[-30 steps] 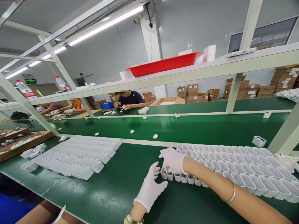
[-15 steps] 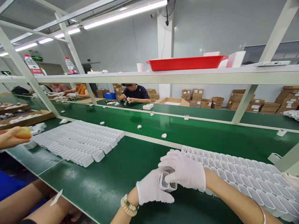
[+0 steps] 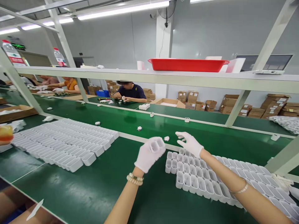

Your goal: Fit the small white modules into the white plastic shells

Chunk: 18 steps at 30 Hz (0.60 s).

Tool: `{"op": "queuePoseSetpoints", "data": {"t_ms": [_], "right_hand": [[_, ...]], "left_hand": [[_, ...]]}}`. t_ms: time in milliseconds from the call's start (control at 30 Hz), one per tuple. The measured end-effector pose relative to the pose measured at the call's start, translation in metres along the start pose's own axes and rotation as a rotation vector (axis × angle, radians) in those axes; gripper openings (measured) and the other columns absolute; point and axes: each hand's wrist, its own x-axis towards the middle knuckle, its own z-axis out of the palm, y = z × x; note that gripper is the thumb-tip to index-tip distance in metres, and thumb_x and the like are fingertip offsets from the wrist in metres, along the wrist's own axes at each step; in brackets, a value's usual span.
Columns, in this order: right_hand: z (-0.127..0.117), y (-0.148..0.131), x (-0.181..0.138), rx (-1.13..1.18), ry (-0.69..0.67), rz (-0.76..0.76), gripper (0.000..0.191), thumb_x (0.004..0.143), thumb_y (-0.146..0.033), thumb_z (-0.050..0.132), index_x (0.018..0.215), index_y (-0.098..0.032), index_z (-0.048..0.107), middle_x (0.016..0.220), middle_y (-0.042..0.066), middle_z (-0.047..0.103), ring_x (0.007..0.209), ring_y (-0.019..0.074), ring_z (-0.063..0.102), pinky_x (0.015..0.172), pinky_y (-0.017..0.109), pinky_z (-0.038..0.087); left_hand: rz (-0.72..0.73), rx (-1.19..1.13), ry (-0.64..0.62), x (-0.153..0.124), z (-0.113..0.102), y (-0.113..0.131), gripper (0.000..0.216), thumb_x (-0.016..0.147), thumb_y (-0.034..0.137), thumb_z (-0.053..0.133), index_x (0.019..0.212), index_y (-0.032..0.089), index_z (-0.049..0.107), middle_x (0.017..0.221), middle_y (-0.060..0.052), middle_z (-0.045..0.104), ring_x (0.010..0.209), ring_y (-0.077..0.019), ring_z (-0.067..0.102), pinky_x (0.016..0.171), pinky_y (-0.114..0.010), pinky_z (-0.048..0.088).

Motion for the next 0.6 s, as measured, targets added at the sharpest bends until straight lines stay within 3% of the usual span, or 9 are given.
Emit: {"op": "queuePoseSetpoints", "data": {"t_ms": [167,300,467,600], "right_hand": [[0.021,0.032,0.056,-0.03,-0.074,0.188,0.039,0.095,-0.032,0.06,0.132,-0.018,0.056,0.134,0.013,0.057,0.118,0.0258,0.059,0.1,0.048,0.051],[0.039,0.048,0.085,-0.027,-0.133,0.304,0.036,0.095,-0.033,0.062,0.126,-0.016,0.058,0.129,0.011,0.06,0.113,0.0246,0.061,0.097,0.048,0.052],[0.048,0.052,0.092,0.04,-0.148,0.354,0.028,0.095,-0.035,0.061,0.116,-0.015,0.063,0.118,0.008,0.064,0.102,0.0222,0.064,0.09,0.042,0.055],[0.037,0.039,0.078,0.189,-0.153,0.275,0.021,0.093,-0.028,0.064,0.109,-0.013,0.064,0.11,0.007,0.068,0.098,0.02,0.067,0.087,0.039,0.057]], "left_hand": [[-0.018,-0.012,0.07,0.002,-0.013,-0.022,0.027,0.097,0.037,0.057,0.118,0.021,0.063,0.125,-0.008,0.063,0.105,-0.023,0.063,0.088,-0.041,0.057],[0.017,-0.03,0.115,0.013,-0.008,-0.035,0.026,0.098,0.04,0.054,0.115,0.023,0.065,0.123,-0.007,0.064,0.103,-0.0224,0.064,0.086,-0.04,0.057],[0.094,-0.085,0.16,0.037,0.012,-0.035,0.039,0.079,0.033,0.074,0.113,0.019,0.063,0.108,-0.005,0.072,0.098,-0.0203,0.069,0.09,-0.036,0.057],[0.336,-0.078,0.147,0.03,0.015,-0.028,0.038,0.074,0.034,0.072,0.108,0.019,0.066,0.104,-0.006,0.075,0.093,-0.0216,0.072,0.088,-0.036,0.059]]}}
